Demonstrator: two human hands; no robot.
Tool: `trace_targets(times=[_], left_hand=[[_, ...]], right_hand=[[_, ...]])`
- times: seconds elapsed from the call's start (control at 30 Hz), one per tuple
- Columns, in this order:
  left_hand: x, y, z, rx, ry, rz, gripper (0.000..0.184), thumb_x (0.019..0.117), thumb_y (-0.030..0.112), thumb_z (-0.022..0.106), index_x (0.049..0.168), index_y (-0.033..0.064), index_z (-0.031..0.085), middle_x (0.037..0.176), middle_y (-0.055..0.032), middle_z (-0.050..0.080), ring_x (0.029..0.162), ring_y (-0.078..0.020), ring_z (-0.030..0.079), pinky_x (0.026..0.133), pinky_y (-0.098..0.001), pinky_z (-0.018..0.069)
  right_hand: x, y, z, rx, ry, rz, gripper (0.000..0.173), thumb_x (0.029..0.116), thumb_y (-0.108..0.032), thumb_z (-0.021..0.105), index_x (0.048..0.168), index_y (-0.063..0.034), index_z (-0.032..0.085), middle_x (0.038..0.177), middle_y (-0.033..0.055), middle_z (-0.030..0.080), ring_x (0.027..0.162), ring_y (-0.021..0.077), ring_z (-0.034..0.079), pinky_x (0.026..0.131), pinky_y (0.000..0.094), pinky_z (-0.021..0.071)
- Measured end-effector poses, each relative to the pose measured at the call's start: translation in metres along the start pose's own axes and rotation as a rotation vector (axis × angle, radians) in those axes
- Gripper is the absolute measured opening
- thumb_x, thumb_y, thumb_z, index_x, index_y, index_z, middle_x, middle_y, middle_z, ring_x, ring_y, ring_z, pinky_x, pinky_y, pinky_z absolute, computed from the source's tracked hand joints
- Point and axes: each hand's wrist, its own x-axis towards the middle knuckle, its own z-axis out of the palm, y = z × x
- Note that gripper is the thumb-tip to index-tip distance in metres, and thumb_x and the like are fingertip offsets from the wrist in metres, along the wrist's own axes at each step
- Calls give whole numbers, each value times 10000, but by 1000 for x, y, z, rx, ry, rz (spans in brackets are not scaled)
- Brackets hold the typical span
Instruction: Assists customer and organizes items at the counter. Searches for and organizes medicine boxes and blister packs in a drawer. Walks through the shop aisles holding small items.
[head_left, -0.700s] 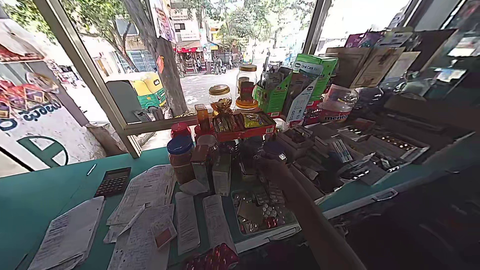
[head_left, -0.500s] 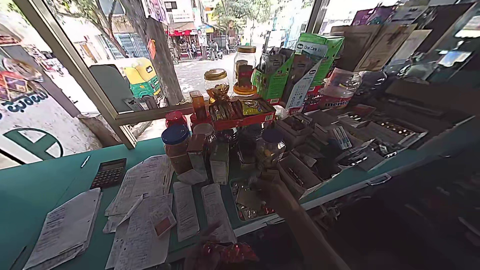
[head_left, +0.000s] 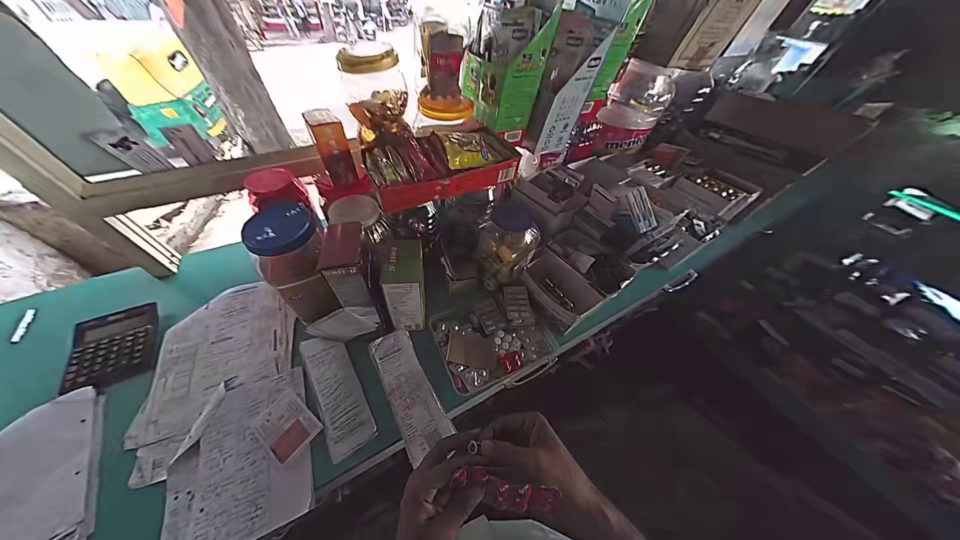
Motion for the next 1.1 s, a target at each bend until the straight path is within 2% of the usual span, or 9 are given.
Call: trace_targets(times=[0.27, 0.4, 0.53, 0.67, 0.73, 0.8, 0.9, 1.0, 1.1], left_hand=[[-2, -4, 7, -315, -93, 95, 242, 988, 167, 670, 1217, 133, 741, 1272, 3, 695, 1121, -76, 669, 944, -234, 571], [2, -1, 12, -670, -325, 14, 212, 994, 216, 663, 1180, 145, 734, 1137, -34, 703, 981, -150, 689, 849, -311, 587], [8, 3, 23, -936, -54, 12, 238, 996, 325, 631, 1125, 152, 730, 1087, -42, 714, 865, -161, 705, 730, -309, 598], [8, -24, 37, -986, 141, -78, 210, 956, 139, 681, 1159, 129, 731, 1084, -79, 721, 932, -189, 709, 829, -364, 594], [10, -31, 62, -1002, 146, -158, 206, 961, 76, 669, 1155, 91, 739, 1099, -124, 743, 982, -224, 736, 895, -408, 605], [14, -31, 80, -986, 146, -175, 230, 968, 46, 655, 1181, 82, 735, 1145, -143, 741, 1033, -239, 737, 929, -424, 601], [20, -24, 87, -675, 339, -87, 228, 966, 52, 661, 1184, 86, 720, 1104, -125, 747, 951, -208, 747, 820, -384, 633], [21, -22, 85, 195, 524, 83, 205, 954, 49, 645, 1159, 49, 654, 1041, 5, 729, 908, -74, 713, 798, -267, 625], [16, -26, 87, 678, 458, 326, 136, 1015, 162, 622, 1119, 113, 694, 1111, 10, 733, 1036, -93, 702, 903, -274, 608]], right_hand=[[-9, 15, -17, 187, -69, 28, 99, 999, -195, 608, 993, -128, 681, 822, -13, 691, 634, 35, 604, 577, 207, 509], [-6, 5, -28, 403, -226, 128, 220, 1021, -271, 530, 1005, -147, 711, 1004, 31, 710, 820, 117, 678, 699, 289, 576], [-11, -14, -58, 665, -355, 32, 311, 907, -437, 610, 899, -199, 811, 1090, 21, 753, 1035, 181, 695, 896, 396, 568], [-3, -15, -88, 951, -250, -198, 348, 909, -402, 641, 706, -129, 715, 612, -38, 604, 646, 126, 640, 766, 360, 573], [-6, -13, -93, 1000, -465, -149, 287, 960, -317, 591, 831, -114, 747, 650, -34, 652, 615, 87, 648, 666, 266, 556], [-9, -13, -91, 950, -596, -126, 291, 994, -143, 524, 1177, -131, 750, 1041, 69, 759, 749, 123, 726, 638, 210, 581], [-8, -38, -112, 470, -291, -414, 634, 943, -63, 653, 1494, -348, 526, 1427, 65, 629, 917, 137, 746, 633, 210, 604], [-4, -74, -158, 66, -306, -366, 1293, 747, -448, 889, 1622, -430, -63, 1695, 66, 245, 1418, 440, 462, 901, 640, 595], [-8, -76, -166, -300, -402, -275, 1386, 652, -621, 848, 1648, -140, 13, 1682, 76, 234, 1514, 313, 314, 1100, 588, 445]])
